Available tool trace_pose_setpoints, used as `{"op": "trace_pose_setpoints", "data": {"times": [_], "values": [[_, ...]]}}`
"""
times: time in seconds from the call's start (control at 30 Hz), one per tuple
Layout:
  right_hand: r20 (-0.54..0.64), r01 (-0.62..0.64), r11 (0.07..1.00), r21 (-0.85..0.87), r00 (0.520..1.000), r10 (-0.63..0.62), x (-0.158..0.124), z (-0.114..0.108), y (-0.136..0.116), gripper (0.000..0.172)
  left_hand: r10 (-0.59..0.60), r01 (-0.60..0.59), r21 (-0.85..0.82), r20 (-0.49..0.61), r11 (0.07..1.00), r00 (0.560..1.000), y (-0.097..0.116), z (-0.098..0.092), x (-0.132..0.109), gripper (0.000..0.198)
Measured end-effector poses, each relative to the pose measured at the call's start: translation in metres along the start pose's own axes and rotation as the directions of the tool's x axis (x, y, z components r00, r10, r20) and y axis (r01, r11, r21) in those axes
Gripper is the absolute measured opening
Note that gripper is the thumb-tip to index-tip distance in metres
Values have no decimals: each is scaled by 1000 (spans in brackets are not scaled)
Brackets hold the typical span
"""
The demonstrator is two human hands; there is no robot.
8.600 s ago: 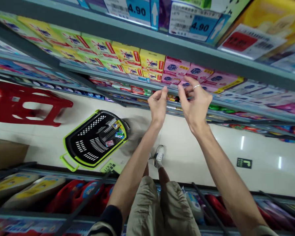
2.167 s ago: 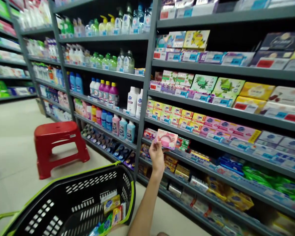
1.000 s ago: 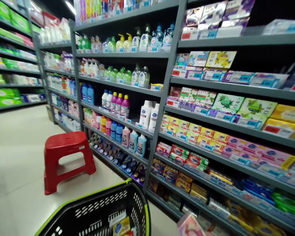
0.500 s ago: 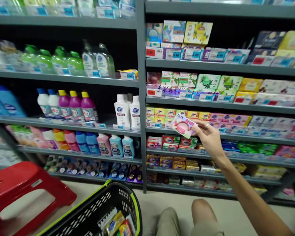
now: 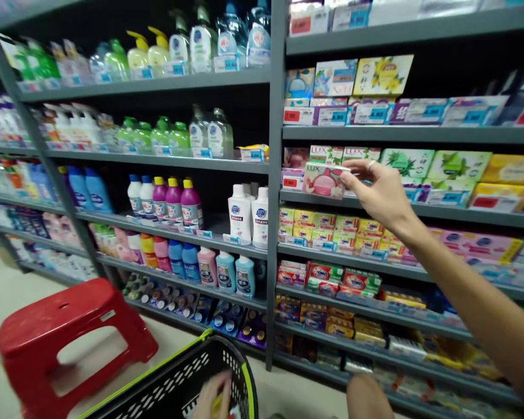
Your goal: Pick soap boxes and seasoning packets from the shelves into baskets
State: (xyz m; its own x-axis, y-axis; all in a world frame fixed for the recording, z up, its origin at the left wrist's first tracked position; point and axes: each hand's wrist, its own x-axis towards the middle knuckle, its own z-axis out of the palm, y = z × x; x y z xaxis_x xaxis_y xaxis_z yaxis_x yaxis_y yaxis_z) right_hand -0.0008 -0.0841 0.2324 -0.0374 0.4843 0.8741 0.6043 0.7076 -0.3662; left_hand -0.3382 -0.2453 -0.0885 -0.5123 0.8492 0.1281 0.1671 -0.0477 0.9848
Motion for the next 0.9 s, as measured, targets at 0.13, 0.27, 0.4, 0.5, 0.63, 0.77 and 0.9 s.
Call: {"op": "trace_pose_setpoints", "data": {"times": [0.13,0.27,0.4,0.5,0.63,0.77,0.9], "values": [[-11,59,992,-110,998,-61,62,16,-16,33,709,-711,-26,-57,702,702,133,47,114,26],[-6,47,977,-208,999,-49,99,37,-18,22,908,-909,-157,-106,387,405,281,108,208,36],[28,65,978,-198,998,-61,105,51,-23,19,906,-917,-100,-146,387,398,331,160,258,45],[48,90,969,-229,996,-81,99,57,-28,22,893,-903,-75,-135,423,429,319,180,271,50],[11,70,955,-288,998,-70,102,70,-19,22,912,-921,-37,-131,387,388,304,184,274,46],[-2,141,951,-274,989,-147,117,89,3,24,975,-972,104,-87,211,203,312,178,280,34],[7,164,938,-306,985,-170,126,100,16,28,989,-978,208,148,-33,-2,332,172,289,40]]}}
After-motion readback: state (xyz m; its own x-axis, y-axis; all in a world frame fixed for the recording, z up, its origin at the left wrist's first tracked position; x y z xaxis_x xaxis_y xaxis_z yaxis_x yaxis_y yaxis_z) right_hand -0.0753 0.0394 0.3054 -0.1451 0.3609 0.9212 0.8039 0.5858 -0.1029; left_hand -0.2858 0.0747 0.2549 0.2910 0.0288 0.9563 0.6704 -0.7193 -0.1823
